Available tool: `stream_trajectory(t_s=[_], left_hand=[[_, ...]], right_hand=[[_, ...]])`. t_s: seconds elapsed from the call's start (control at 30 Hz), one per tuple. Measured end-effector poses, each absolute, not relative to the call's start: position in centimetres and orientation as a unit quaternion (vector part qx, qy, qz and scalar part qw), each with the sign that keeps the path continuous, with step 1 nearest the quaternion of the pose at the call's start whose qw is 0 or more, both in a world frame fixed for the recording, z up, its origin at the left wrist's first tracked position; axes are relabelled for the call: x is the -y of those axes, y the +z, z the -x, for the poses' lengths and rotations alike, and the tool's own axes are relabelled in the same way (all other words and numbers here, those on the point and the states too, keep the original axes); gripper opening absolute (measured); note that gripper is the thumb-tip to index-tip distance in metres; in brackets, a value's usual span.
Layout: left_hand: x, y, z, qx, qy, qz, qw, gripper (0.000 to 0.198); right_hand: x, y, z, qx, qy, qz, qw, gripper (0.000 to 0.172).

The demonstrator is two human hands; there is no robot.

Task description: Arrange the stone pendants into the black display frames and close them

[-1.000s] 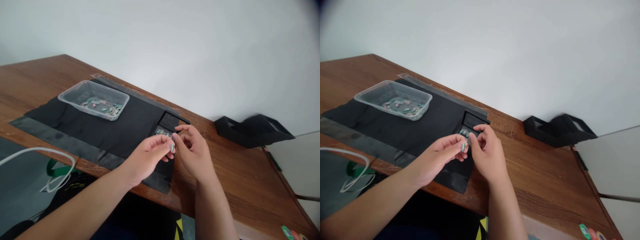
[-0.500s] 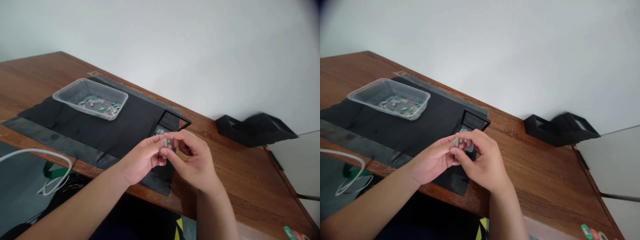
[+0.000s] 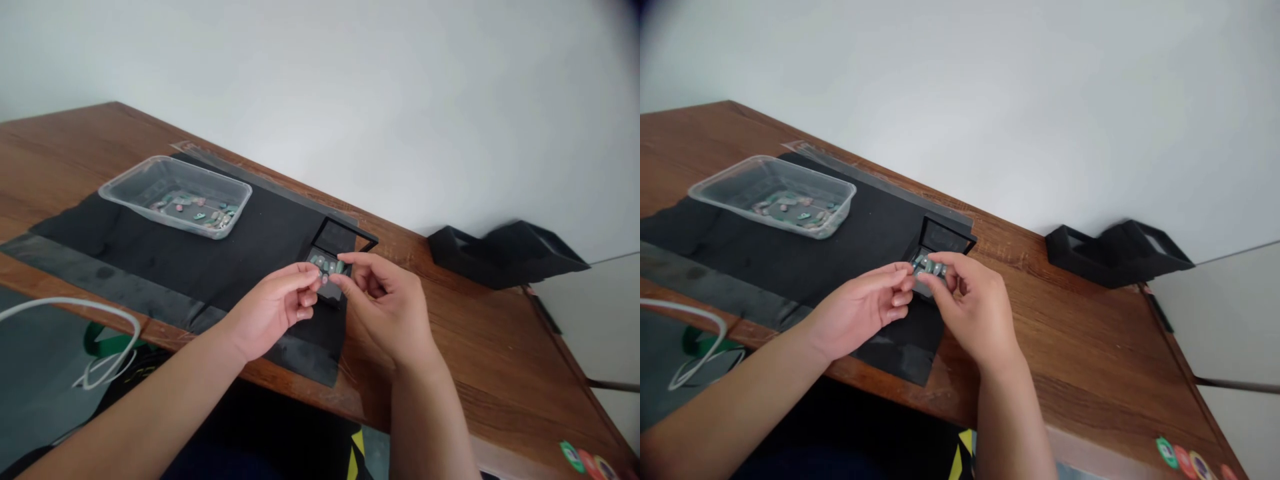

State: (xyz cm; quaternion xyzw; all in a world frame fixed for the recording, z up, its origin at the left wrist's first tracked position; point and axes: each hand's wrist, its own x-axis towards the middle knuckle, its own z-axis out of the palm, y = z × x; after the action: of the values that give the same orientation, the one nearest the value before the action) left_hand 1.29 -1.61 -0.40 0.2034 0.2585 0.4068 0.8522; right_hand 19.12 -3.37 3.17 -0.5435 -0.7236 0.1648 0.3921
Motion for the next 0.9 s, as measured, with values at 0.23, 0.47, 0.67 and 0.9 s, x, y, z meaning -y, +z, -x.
stream_trajectory(t_s=[0.23, 0.47, 0.67, 0.9], left_hand=[[1.8, -0.2, -0.9, -0.251, 0.412, -0.169, 0.859, 0.021], [2.0, -0.4, -1.2, -0.253, 0.422, -0.202, 0.847, 0.020], [2.4, -0.5, -1.5, -0.270, 0.433, -0.258, 0.820, 0.017], [2.9, -0.5, -1.8, -0.308, 0.488, -0.310, 0.756, 0.016]], right_hand=[[3.0, 3.1, -19.9, 0.708, 0.149, 0.599, 0.344, 0.017], [3.3, 3.2, -19.4, 0.720, 0.173, 0.564, 0.365, 0.016], [3.6, 3.3, -19.4, 0.705, 0.196, 0.551, 0.402, 0.018], [3.1, 3.3, -20.4, 0.683, 0.129, 0.643, 0.321, 0.020]])
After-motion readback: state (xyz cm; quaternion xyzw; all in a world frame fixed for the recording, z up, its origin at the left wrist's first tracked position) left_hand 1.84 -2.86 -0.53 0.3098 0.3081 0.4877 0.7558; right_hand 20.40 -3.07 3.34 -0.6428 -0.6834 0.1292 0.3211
